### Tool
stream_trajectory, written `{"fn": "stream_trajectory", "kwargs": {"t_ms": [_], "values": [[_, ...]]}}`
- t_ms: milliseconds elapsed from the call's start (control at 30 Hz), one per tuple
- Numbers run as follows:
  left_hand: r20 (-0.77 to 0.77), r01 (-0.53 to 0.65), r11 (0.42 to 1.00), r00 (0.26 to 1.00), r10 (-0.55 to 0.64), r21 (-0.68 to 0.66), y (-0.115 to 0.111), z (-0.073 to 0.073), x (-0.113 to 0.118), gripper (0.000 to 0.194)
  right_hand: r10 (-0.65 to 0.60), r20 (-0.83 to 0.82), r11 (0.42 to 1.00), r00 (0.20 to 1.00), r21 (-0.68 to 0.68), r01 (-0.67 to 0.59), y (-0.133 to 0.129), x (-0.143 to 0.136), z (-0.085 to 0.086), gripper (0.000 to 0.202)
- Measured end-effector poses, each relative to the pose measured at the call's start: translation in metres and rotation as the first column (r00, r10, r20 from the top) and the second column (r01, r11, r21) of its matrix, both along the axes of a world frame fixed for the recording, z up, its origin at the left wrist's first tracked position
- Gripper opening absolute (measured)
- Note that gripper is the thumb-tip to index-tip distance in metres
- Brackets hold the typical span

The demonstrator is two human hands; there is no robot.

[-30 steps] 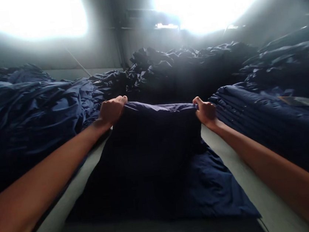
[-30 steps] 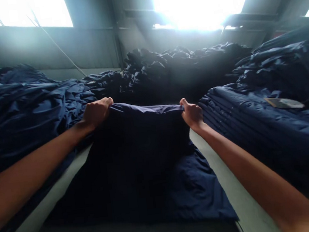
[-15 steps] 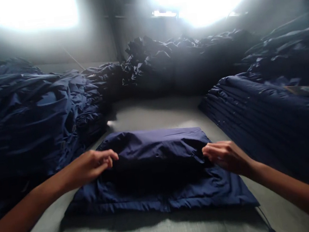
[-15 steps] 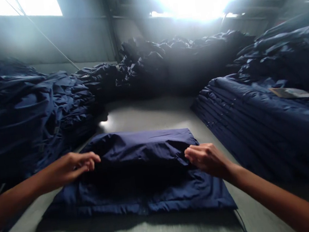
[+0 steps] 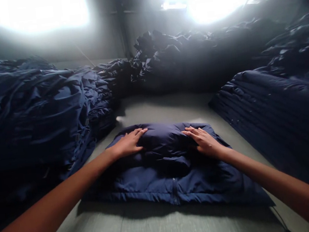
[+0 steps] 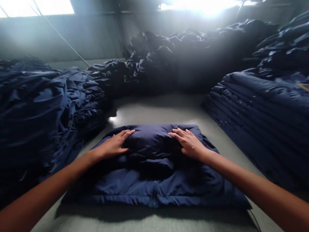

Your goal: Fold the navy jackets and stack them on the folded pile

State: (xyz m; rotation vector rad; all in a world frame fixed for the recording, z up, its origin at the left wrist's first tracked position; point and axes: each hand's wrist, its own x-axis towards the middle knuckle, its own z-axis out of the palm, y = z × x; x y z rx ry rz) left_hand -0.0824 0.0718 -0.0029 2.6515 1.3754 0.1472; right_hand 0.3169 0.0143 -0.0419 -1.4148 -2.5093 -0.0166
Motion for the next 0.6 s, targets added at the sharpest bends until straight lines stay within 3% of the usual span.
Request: {"fn": "stream_trajectory", "kwargs": {"t_ms": [167,300,467,600], "values": [[0.027,-0.096,0.995,0.995,0.095,0.02,0.054,-0.017,0.027,0.072,-0.149,0.053,0.983,0.987,0.118,0.142,0.071,-0.002,-0.003,0.079],[0.145,-0.189,0.973,0.975,0.17,0.13,0.086,-0.032,0.041,0.056,-0.295,-0.131,0.914,0.946,0.249,0.32,0.108,0.0,-0.014,0.053],[0.302,-0.239,0.909,0.944,0.135,0.341,0.081,-0.038,0.039,0.035,-0.181,-0.281,0.907,0.942,0.324,0.271,0.104,0.003,-0.016,0.031],[0.343,-0.197,0.905,0.937,0.061,0.377,0.07,-0.03,0.041,0.03,-0.026,-0.324,0.965,0.946,0.24,0.108,0.1,0.001,-0.015,0.033]]}}
